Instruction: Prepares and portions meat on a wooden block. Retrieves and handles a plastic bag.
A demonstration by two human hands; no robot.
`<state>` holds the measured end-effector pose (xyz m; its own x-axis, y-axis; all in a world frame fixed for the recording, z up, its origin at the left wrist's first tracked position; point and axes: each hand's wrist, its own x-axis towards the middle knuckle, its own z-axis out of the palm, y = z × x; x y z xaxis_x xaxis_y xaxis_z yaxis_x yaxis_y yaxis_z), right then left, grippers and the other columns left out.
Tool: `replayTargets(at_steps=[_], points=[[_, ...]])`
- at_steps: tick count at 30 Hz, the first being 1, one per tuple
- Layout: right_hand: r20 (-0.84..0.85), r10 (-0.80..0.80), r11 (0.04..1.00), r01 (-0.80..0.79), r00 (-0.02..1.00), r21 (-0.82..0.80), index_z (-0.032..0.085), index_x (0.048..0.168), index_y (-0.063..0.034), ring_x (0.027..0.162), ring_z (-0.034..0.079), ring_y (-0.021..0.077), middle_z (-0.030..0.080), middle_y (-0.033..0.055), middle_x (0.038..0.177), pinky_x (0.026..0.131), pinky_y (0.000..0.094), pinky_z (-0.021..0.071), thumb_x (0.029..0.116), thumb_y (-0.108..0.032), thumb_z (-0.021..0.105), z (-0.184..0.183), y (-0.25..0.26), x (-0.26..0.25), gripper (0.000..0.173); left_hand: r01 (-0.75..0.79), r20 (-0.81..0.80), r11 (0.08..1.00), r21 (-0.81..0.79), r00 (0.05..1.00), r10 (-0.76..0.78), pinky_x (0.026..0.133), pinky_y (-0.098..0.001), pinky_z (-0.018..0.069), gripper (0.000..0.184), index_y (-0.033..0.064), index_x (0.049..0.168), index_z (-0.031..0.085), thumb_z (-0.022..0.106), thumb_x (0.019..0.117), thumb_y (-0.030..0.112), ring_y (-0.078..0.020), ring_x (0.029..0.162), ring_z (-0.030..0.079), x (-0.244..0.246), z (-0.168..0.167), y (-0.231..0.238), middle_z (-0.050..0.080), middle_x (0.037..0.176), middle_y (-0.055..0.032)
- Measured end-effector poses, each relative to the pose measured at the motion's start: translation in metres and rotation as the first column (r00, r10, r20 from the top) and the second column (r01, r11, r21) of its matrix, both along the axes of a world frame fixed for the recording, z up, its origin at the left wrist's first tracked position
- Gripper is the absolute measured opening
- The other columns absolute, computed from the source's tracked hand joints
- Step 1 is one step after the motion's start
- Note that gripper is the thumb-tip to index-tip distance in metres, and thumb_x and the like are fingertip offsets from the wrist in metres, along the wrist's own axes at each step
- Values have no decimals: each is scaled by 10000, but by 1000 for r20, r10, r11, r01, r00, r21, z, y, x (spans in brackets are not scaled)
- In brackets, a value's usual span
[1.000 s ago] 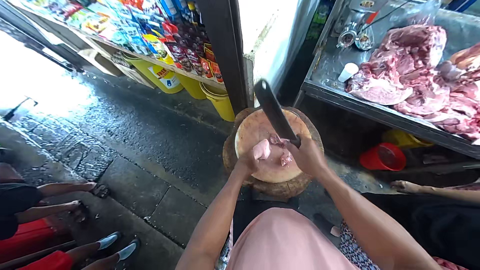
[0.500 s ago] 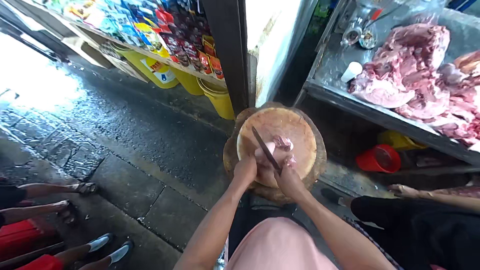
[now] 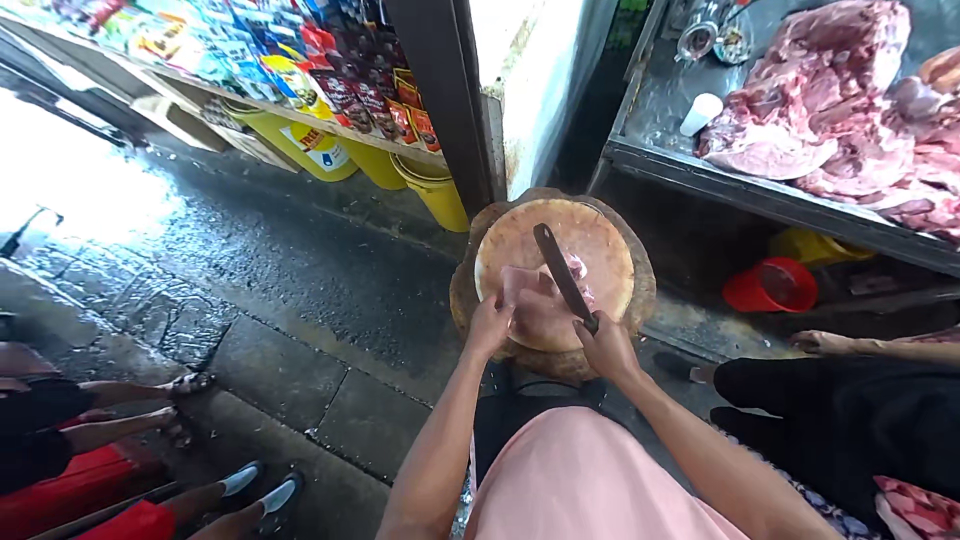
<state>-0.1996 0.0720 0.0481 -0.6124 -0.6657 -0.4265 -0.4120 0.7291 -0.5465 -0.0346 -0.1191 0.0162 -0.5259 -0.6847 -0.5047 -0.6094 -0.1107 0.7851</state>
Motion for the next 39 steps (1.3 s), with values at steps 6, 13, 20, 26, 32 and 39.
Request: replayTargets(at_steps=[6,13,20,26,32,39], points=[[-10,-12,1000,12,1000,23,625,1173,-84,766,690,270,677,97,820,724,500,580,1030,-524,508,-50,40,6,478,-12,276,982,-190,959,65,887,-495,608,433,74,1491,492,374,1118,260,-289,1001,725,45,-14,9,672,1266,-181],[18,0,999,-1,1000,47,612,1192,-85,827,708,293,692,107,866,759,515,583,1036,-530,480,-46,37,2,490,-142,237,985,-93,958,161,689,-387,627,380,59,1406,559,409,1109,242,-196,791,725,76,-29,9,719,1129,-105],[58,-51,998,49,997,28,602,1189,-80,813,699,285,682,109,860,755,508,579,1037,-519,489,-41,35,0,479,50,207,961,-272,978,7,936,-526,577,559,52,1509,461,599,1040,322,-317,1074,693,8,12,-15,652,1296,-193],[81,-53,998,49,995,47,604,1185,-90,796,690,274,672,98,849,734,505,577,1035,-500,500,-34,31,-1,449,483,454,775,-408,844,-287,998,-637,515,810,59,1532,442,805,823,202,-444,1302,533,-62,-1,-25,470,1483,-251],[62,-40,998,37,997,50,602,1196,-86,813,699,282,681,105,858,746,506,579,1041,-491,495,-32,31,1,447,247,379,941,-231,914,-147,821,-638,570,589,67,1322,582,819,808,228,-420,1015,681,-49,5,-31,660,1179,-252],[51,-7,999,4,999,52,611,1149,-87,760,683,269,662,85,808,712,497,571,1029,-500,512,-26,30,3,441,-456,-152,858,237,855,497,647,-404,648,569,-71,1356,454,762,935,155,-271,696,719,25,2,11,682,1000,-228]])
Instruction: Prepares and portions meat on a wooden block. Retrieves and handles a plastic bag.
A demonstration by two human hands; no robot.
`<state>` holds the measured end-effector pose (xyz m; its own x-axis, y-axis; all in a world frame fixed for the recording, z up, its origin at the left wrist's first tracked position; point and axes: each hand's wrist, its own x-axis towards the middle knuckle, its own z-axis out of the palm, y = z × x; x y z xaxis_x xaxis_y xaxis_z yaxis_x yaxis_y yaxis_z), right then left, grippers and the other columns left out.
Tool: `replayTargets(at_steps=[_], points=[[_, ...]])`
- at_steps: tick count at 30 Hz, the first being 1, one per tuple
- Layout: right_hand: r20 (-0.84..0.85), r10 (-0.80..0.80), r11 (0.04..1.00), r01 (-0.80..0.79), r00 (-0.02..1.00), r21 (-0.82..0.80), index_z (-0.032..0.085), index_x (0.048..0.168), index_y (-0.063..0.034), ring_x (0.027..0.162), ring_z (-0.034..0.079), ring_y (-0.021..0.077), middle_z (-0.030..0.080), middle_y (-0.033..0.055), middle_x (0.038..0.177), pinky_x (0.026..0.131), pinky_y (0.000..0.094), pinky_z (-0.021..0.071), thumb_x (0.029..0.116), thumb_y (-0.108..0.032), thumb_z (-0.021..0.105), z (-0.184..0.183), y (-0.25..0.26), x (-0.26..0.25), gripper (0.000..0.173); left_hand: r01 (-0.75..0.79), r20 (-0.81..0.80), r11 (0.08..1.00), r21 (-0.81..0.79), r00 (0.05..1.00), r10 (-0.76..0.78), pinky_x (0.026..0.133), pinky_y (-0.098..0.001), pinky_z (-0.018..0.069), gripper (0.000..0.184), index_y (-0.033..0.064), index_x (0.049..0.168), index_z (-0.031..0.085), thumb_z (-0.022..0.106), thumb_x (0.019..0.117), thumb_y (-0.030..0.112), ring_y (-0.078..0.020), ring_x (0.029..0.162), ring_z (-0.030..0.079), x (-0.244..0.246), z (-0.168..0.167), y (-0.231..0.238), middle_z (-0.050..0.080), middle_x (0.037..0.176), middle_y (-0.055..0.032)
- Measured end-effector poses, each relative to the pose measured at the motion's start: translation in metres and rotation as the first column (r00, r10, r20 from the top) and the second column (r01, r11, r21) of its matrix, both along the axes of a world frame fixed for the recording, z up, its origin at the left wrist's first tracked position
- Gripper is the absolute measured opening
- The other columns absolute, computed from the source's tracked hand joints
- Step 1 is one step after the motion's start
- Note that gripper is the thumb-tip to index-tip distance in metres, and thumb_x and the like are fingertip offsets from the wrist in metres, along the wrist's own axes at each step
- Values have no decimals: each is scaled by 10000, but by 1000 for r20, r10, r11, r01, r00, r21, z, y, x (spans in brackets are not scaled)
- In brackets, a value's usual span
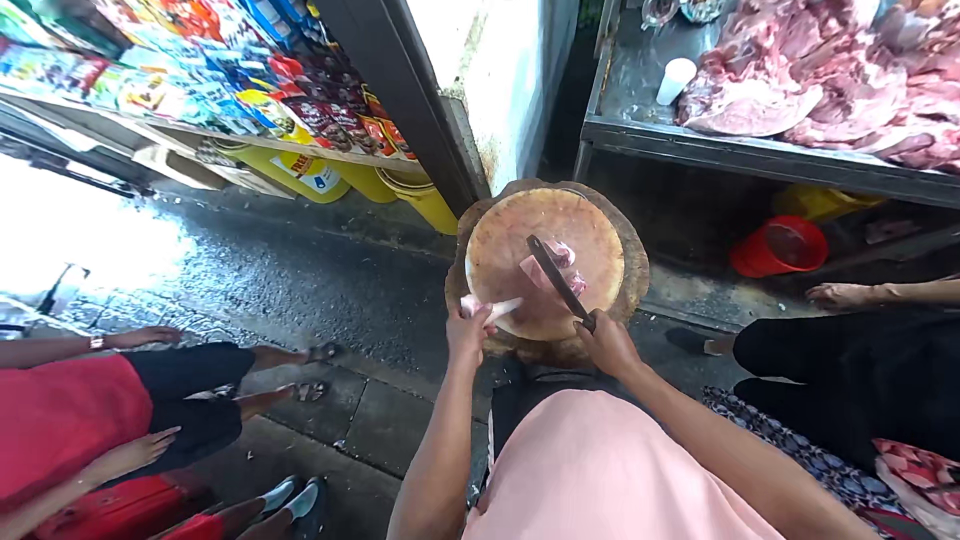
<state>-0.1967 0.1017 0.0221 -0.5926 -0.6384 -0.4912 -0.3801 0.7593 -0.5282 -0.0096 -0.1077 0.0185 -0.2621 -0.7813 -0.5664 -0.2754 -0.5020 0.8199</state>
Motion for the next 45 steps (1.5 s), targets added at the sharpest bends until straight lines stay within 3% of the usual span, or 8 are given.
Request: replayTargets(at_steps=[14,19,23,29,33,37,41,45], points=[[-71,178,967,-188,981,-171,617,1183,-90,644,634,174,632,21,739,625,402,564,1045,-509,499,97,-13,30,456,-325,-38,943,71,944,328,583,-402,635,326,-77,1169,529,715,940,60,-251,611,691,-7,-15,82,665,836,-190],[54,259,908,-262,964,326,540,1259,-82,936,726,368,705,160,970,790,576,595,1064,-526,418,50,-1,43,500,-317,26,948,30,948,316,630,-424,649,358,-53,1188,558,733,920,108,-264,687,710,-11,-16,86,672,917,-188],[95,242,905,-260,966,338,552,1237,-87,950,720,342,700,147,974,810,554,592,1062,-501,446,49,1,37,462,-325,33,946,-16,945,325,591,-392,651,339,-65,1170,552,732,918,73,-244,634,708,-3,-8,82,676,888,-182],[258,209,919,-280,943,280,595,1177,-50,866,681,306,661,141,925,788,539,566,1051,-506,515,71,11,2,480,185,220,978,-99,962,-160,650,-405,652,505,-6,1281,557,801,881,184,-236,688,720,17,28,18,699,951,-165],[187,139,963,-177,973,205,614,1180,-79,811,676,266,662,104,879,765,511,567,1045,-516,527,76,28,-11,465,748,404,662,-36,617,-675,778,-534,605,536,71,1299,601,838,856,258,-315,864,706,-28,48,-45,694,1103,-196],[107,71,986,-86,992,145,619,1183,-111,722,674,231,660,73,826,702,486,581,1035,-549,522,75,31,-19,473,812,613,541,-220,546,-570,964,-653,534,712,133,1462,558,850,820,229,-435,1211,604,-62,15,-42,554,1400,-245],[66,70,988,-78,995,131,613,1180,-125,716,668,223,653,62,808,688,473,578,1035,-544,521,73,34,-17,452,735,745,661,-154,526,-410,922,-618,566,725,141,1590,341,674,961,283,-449,1160,640,-51,2,14,478,1497,-240],[100,150,981,-161,984,113,638,1172,-112,758,667,219,660,62,837,724,468,573,1030,-532,543,74,18,-11,454,687,749,705,-175,558,-357,937,-481,589,440,65,1459,500,490,1067,266,-340,1106,687,-29,-15,36,542,1425,-201]])
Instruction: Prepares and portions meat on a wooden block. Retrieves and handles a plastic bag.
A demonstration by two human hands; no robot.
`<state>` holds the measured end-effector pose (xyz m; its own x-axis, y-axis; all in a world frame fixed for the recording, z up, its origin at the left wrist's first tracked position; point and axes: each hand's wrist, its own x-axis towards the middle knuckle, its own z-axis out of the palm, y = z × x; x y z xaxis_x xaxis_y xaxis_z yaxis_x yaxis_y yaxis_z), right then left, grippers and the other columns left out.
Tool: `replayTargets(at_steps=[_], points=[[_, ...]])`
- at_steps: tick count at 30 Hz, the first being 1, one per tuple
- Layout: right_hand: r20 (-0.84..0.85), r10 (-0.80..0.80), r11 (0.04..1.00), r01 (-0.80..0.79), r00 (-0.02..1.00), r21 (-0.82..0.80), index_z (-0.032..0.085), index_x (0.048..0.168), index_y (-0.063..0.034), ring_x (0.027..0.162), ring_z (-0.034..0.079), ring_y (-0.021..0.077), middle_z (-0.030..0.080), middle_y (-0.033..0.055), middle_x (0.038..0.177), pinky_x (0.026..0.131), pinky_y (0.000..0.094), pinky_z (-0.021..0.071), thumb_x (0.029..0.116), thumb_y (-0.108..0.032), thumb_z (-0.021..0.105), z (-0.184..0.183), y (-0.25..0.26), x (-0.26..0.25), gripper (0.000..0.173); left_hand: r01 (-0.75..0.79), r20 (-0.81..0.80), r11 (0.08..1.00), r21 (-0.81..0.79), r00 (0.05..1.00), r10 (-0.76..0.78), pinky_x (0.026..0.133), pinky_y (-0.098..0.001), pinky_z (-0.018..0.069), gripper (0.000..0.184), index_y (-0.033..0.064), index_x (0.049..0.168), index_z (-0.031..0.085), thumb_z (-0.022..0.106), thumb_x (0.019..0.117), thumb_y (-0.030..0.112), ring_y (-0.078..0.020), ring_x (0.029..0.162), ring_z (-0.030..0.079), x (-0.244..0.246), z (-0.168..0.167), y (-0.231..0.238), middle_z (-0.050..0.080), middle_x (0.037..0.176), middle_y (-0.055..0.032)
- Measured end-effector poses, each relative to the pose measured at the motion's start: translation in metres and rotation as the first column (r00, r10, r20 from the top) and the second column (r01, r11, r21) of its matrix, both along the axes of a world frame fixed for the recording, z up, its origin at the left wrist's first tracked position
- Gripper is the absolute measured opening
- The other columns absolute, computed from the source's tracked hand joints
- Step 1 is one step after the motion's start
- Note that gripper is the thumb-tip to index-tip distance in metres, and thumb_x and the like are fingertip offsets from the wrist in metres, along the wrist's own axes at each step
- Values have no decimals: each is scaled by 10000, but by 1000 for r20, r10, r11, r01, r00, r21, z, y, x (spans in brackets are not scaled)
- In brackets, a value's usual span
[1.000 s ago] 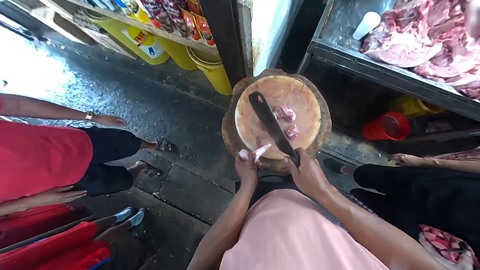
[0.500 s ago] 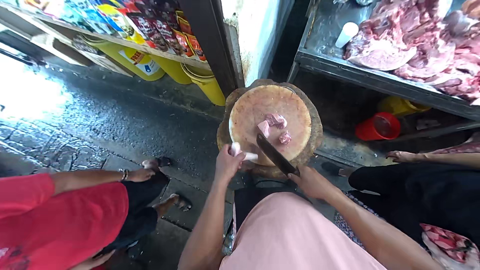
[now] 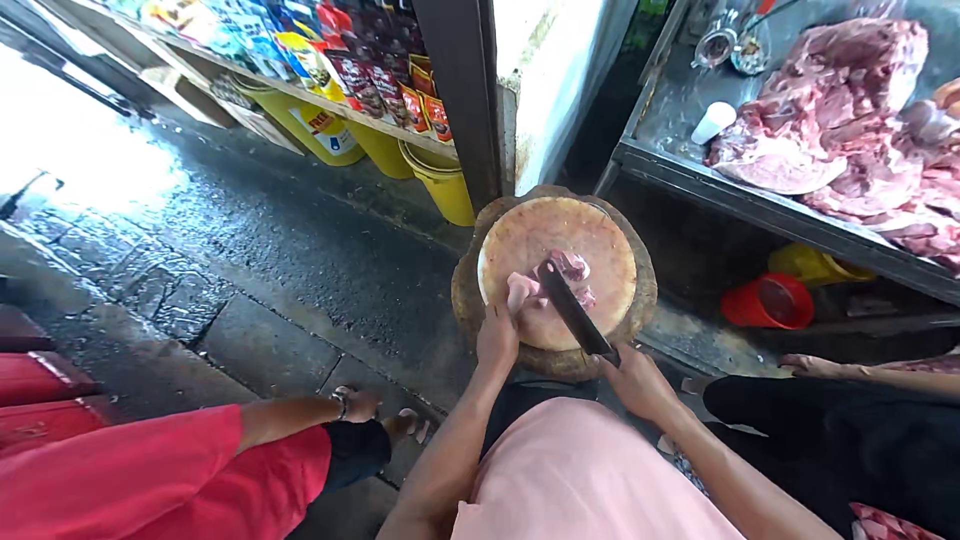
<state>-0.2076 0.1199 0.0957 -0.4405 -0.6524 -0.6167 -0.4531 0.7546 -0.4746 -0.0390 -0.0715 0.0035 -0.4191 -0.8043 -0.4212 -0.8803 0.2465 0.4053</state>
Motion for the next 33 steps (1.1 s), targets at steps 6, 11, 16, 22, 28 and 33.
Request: replayTargets(at_steps=[6,11,16,22,28,33], points=[[-72,107,892,-128,992,-433,655,1112,-81,609,614,156,621,30,724,594,393,558,1027,-461,581,80,-74,0,397,58,-240,990,-128,967,-87,1006,-443,557,383,11,1345,607,555,1035,230,-331,1155,667,20,-19,1,611,1336,-217],[-90,46,314,-100,995,-944,599,1047,-104,514,596,108,606,-24,673,435,343,553,1055,-364,541,136,-118,17,267,-32,-255,990,-137,967,-4,976,-380,571,301,32,1242,668,597,1001,199,-256,1103,683,27,-20,-2,633,1299,-169],[-242,115,906,-202,963,-373,630,1203,-28,769,709,223,703,100,866,732,436,613,1034,-400,551,-1,-71,40,416,-32,-263,983,-181,965,-17,962,-396,579,287,25,1202,687,631,969,183,-270,1087,691,26,-26,-5,656,1252,-175],[-140,194,972,-171,971,162,580,1229,-77,905,723,332,703,145,927,796,543,591,1057,-517,445,-22,-48,31,491,-86,-157,994,-59,985,76,999,-434,562,412,25,1284,629,683,949,259,-291,1146,671,22,-9,-10,618,1330,-177],[-57,-57,990,49,997,-129,633,1146,-91,704,652,211,641,56,781,689,442,576,1025,-489,550,-17,-17,22,424,244,19,966,-90,970,-243,1003,-598,513,701,253,1568,431,688,916,239,-459,1317,522,-36,9,-28,389,1576,-242],[-113,-249,958,227,962,-173,636,1199,-88,686,666,208,665,58,771,675,456,580,1026,-467,556,-17,17,4,423,331,-4,940,-87,943,-333,822,-646,573,527,279,1477,530,645,964,257,-428,1076,670,-58,4,-77,537,1452,-171]])
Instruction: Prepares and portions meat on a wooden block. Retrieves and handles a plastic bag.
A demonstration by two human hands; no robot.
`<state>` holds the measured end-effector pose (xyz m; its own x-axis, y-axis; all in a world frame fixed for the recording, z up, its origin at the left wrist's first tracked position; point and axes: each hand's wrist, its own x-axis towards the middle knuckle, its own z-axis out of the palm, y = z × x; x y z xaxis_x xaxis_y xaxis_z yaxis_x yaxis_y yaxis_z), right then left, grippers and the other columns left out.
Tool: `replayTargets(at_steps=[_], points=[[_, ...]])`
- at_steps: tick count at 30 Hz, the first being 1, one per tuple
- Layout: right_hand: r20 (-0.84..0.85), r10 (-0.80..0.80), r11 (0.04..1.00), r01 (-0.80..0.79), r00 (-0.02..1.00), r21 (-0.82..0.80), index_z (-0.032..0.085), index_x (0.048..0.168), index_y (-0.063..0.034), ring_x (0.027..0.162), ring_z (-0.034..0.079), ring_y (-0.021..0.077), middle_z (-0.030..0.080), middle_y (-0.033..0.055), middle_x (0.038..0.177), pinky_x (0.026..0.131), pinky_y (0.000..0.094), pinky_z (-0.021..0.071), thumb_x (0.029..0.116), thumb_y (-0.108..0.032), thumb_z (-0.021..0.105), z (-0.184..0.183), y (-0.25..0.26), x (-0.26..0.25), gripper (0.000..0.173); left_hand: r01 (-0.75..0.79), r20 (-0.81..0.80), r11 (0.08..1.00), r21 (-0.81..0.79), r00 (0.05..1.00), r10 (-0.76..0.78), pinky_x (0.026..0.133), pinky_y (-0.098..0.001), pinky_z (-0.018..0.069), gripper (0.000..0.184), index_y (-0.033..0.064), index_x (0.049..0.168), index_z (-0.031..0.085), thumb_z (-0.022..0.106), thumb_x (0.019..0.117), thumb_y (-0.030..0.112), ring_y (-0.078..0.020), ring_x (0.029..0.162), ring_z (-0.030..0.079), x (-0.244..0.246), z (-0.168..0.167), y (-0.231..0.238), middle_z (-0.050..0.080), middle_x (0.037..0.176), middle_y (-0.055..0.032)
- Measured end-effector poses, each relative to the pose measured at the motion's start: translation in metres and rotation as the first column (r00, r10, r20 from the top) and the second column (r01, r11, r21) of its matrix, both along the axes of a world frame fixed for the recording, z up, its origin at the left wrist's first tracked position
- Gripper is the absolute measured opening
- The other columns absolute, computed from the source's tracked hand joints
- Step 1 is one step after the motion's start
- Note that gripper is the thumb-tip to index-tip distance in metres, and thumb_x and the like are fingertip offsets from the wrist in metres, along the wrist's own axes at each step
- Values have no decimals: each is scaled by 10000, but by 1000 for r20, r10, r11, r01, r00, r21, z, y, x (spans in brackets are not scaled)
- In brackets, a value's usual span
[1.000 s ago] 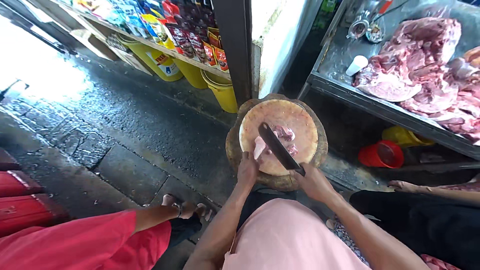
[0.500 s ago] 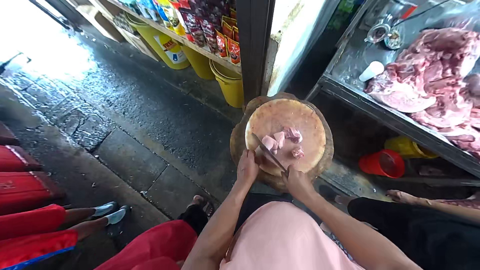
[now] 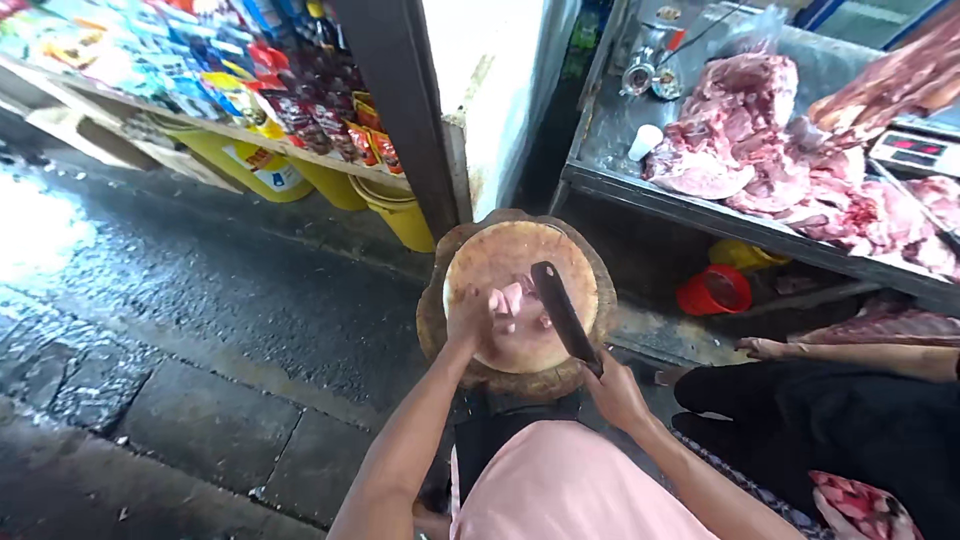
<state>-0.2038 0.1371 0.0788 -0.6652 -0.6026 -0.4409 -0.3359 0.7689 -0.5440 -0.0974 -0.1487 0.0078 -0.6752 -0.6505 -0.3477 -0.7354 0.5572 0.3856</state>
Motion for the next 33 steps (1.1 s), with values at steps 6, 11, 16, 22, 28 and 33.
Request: replayTargets(at_steps=[6,11,16,22,28,33], points=[[-3,-172,978,171,985,118,624,1227,-82,800,698,299,693,123,867,752,540,578,1031,-465,541,-21,13,-24,438,-19,-298,1000,-15,955,13,972,-629,524,526,182,1443,567,671,938,284,-378,1231,608,-54,2,-16,568,1429,-169],[113,-246,964,231,963,132,631,1174,-83,808,687,275,678,111,874,759,524,571,1029,-452,547,-30,10,-36,405,139,-145,965,-221,974,-173,1086,-708,391,737,299,1478,537,681,831,620,-437,1494,312,-92,-16,40,287,1671,-115],[277,-229,973,208,933,104,628,1131,-76,667,667,239,658,99,816,648,474,583,1034,-478,544,-35,11,-68,422,204,-121,930,-306,960,-251,1131,-734,284,687,309,1508,511,505,933,685,-419,1529,256,-98,-17,47,312,1674,-70],[395,-69,992,23,916,120,616,1155,-76,646,660,248,654,104,815,634,472,580,1026,-494,558,-28,7,-114,442,-189,-278,937,-294,955,105,1154,-616,373,514,66,1424,579,574,981,326,-394,1403,478,-33,-13,61,539,1477,-211],[329,120,987,-147,937,57,608,1223,-65,888,702,307,691,140,946,804,544,577,1030,-460,554,-22,-24,-156,442,-114,-151,853,-509,988,42,1116,-718,325,757,258,1472,569,676,840,659,-452,1405,463,-60,-33,163,491,1531,-220],[325,130,985,-160,937,69,613,1182,-49,803,696,288,677,140,914,746,516,581,1041,-470,530,-31,-33,-175,452,-249,-126,821,-514,969,215,1188,-776,97,764,289,1595,404,559,936,644,-453,1549,222,-98,-43,104,254,1682,-204]])
